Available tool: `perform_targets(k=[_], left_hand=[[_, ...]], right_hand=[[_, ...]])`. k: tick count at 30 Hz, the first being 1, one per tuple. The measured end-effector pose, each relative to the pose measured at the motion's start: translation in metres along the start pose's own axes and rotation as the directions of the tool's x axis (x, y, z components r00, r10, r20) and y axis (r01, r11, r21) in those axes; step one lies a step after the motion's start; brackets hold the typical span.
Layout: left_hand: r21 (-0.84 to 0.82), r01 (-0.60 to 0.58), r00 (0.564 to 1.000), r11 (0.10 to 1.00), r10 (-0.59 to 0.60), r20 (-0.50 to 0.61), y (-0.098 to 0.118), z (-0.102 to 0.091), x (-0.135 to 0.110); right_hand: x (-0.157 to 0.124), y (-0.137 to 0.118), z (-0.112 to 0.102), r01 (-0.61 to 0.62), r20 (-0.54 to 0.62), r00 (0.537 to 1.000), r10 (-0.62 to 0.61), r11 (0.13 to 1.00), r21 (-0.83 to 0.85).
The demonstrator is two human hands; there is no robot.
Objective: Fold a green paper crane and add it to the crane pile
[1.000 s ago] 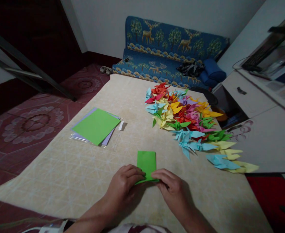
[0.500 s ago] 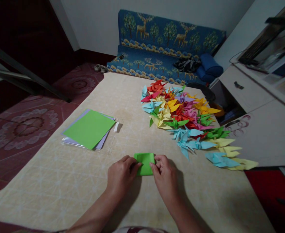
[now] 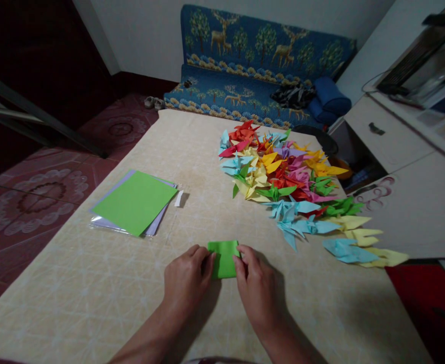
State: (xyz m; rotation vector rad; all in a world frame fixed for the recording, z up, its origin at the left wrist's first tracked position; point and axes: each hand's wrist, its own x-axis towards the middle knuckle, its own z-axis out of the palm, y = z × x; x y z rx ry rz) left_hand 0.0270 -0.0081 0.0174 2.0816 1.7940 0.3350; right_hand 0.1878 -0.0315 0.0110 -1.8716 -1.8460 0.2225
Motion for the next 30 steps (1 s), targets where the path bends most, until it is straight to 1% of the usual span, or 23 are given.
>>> perform_targets(k=[4, 14, 21, 25, 27, 30], left_hand=[[0.005, 0.003, 1.000, 1.000, -0.003, -0.005, -0.0004, 0.0019, -0.0003], [0.066, 0.049, 0.999, 0.997, -0.049, 0.011, 0.0036, 0.0017, -0.0012], [0.090, 0.054, 0.998, 0.994, -0.055, 0.008, 0.0045, 0.0027, -0.0009], [0.112, 0.062, 0.998, 0.992, -0.062, 0.001, 0.0071, 0.0038, -0.0018], [0.110, 0.069, 0.998, 0.992, -0.067, -0.017, 0.0071, 0.0055, -0.0024], [0.056, 0.047, 0.995, 0.997, -0.042, -0.086, 0.0039, 0.0095, -0.0040]], right_hand=[[0.0009, -0.0018, -0.0014, 0.056, -0.016, 0.998, -0.056, 0.998, -0.024], [-0.0003, -0.0010, 0.0005, 0.041, 0.033, 0.999, -0.039, 0.997, -0.062], [-0.0001, -0.0034, -0.0021, 0.080, 0.044, 0.996, -0.076, 0.990, -0.116], [-0.0006, -0.0044, -0.0013, 0.090, 0.058, 0.995, -0.081, 0.980, -0.179], [0.0000, -0.0050, -0.0005, 0.094, 0.066, 0.994, -0.082, 0.973, -0.211], [0.0012, -0.0057, 0.0004, 0.100, 0.069, 0.994, -0.086, 0.966, -0.237]])
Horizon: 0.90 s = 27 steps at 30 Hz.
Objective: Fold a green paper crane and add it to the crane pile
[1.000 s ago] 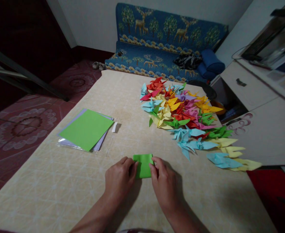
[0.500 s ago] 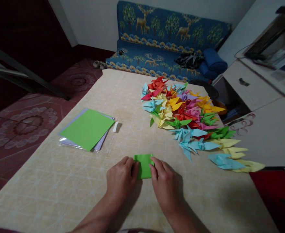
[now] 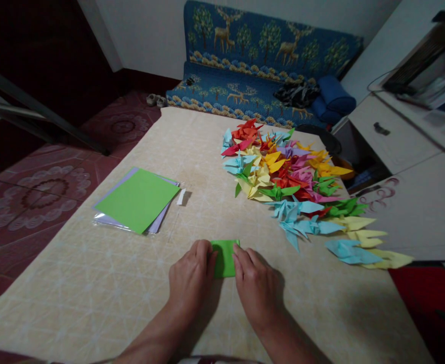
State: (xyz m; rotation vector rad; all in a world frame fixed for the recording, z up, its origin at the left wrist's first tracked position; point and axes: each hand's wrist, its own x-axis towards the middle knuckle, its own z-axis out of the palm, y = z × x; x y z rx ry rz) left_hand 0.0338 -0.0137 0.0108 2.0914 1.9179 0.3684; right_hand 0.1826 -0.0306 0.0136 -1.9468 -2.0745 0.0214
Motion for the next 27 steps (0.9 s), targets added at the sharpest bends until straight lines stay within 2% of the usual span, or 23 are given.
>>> perform_targets(k=[3, 6, 8, 11, 15, 17, 20, 27], left_hand=[[-0.101, -0.170, 0.981, 0.980, 0.159, -0.114, -0.004, 0.002, -0.002], [-0.188, -0.438, 0.887, 0.879, 0.388, -0.251, -0.004, 0.001, -0.004], [-0.225, -0.554, 0.823, 0.801, 0.488, -0.290, -0.002, -0.001, -0.007], [-0.227, -0.628, 0.776, 0.744, 0.575, -0.261, -0.001, -0.001, -0.015], [-0.056, -0.683, 0.728, 0.729, 0.672, -0.133, -0.004, 0.006, -0.030], [0.043, -0.685, 0.724, 0.728, 0.686, -0.073, -0.007, 0.011, -0.037], [0.120, -0.661, 0.745, 0.741, 0.667, -0.021, -0.009, 0.016, -0.044], [0.116, -0.581, 0.814, 0.806, 0.579, 0.047, -0.006, 0.017, -0.043]], right_hand=[[0.000, -0.001, 0.001, -0.002, 0.000, 1.000, 0.002, 1.000, -0.021], [-0.001, -0.001, 0.002, 0.004, 0.013, 1.000, -0.003, 0.999, -0.042], [-0.001, -0.001, 0.004, 0.002, 0.012, 1.000, -0.001, 0.998, -0.055], [-0.001, -0.002, 0.005, -0.006, 0.011, 1.000, 0.006, 0.998, -0.069], [0.001, -0.002, 0.002, 0.003, 0.040, 0.999, 0.000, 0.998, -0.066], [0.002, -0.003, 0.000, 0.007, 0.052, 0.999, -0.003, 0.997, -0.071], [0.003, -0.003, -0.001, 0.014, 0.049, 0.999, -0.010, 0.996, -0.087], [0.001, -0.001, 0.007, 0.021, -0.014, 1.000, -0.023, 0.996, -0.087]])
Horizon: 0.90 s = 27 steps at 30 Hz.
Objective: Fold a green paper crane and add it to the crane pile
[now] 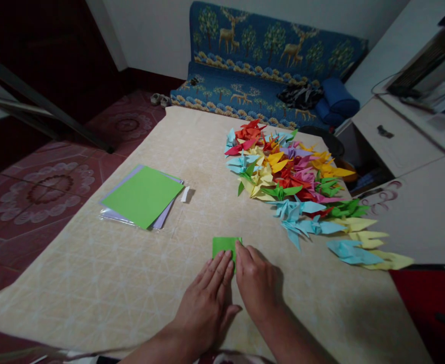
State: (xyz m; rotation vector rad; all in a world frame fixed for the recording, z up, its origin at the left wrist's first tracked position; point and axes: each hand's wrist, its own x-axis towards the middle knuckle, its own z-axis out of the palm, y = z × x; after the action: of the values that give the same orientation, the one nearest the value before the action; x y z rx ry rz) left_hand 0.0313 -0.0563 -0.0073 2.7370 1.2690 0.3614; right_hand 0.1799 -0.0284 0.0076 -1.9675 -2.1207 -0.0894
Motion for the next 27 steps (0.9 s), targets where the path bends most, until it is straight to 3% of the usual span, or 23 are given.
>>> perform_targets(k=[11, 14, 18, 23, 27], left_hand=[[-0.038, 0.013, 0.996, 0.999, -0.009, 0.092, -0.012, -0.014, 0.003], [-0.049, -0.003, 0.996, 0.999, 0.007, 0.088, -0.013, -0.013, 0.002], [-0.069, -0.026, 0.998, 0.997, 0.030, 0.060, -0.015, -0.012, 0.000], [-0.076, -0.011, 0.999, 0.997, 0.015, 0.052, -0.029, -0.021, -0.005], [-0.035, 0.112, 0.994, 0.993, -0.111, 0.021, -0.047, -0.027, -0.010]], right_hand=[[-0.010, 0.004, -0.015, 0.060, 0.051, 0.997, -0.062, 0.997, 0.048], [-0.014, -0.005, -0.014, 0.151, 0.049, 0.986, -0.160, 0.977, 0.152], [-0.020, -0.018, -0.007, 0.284, 0.118, 0.939, -0.324, 0.920, 0.271], [-0.029, -0.001, -0.009, 0.337, 0.165, 0.915, -0.368, 0.922, 0.189], [-0.031, 0.010, -0.008, 0.325, 0.165, 0.925, -0.342, 0.938, 0.119]])
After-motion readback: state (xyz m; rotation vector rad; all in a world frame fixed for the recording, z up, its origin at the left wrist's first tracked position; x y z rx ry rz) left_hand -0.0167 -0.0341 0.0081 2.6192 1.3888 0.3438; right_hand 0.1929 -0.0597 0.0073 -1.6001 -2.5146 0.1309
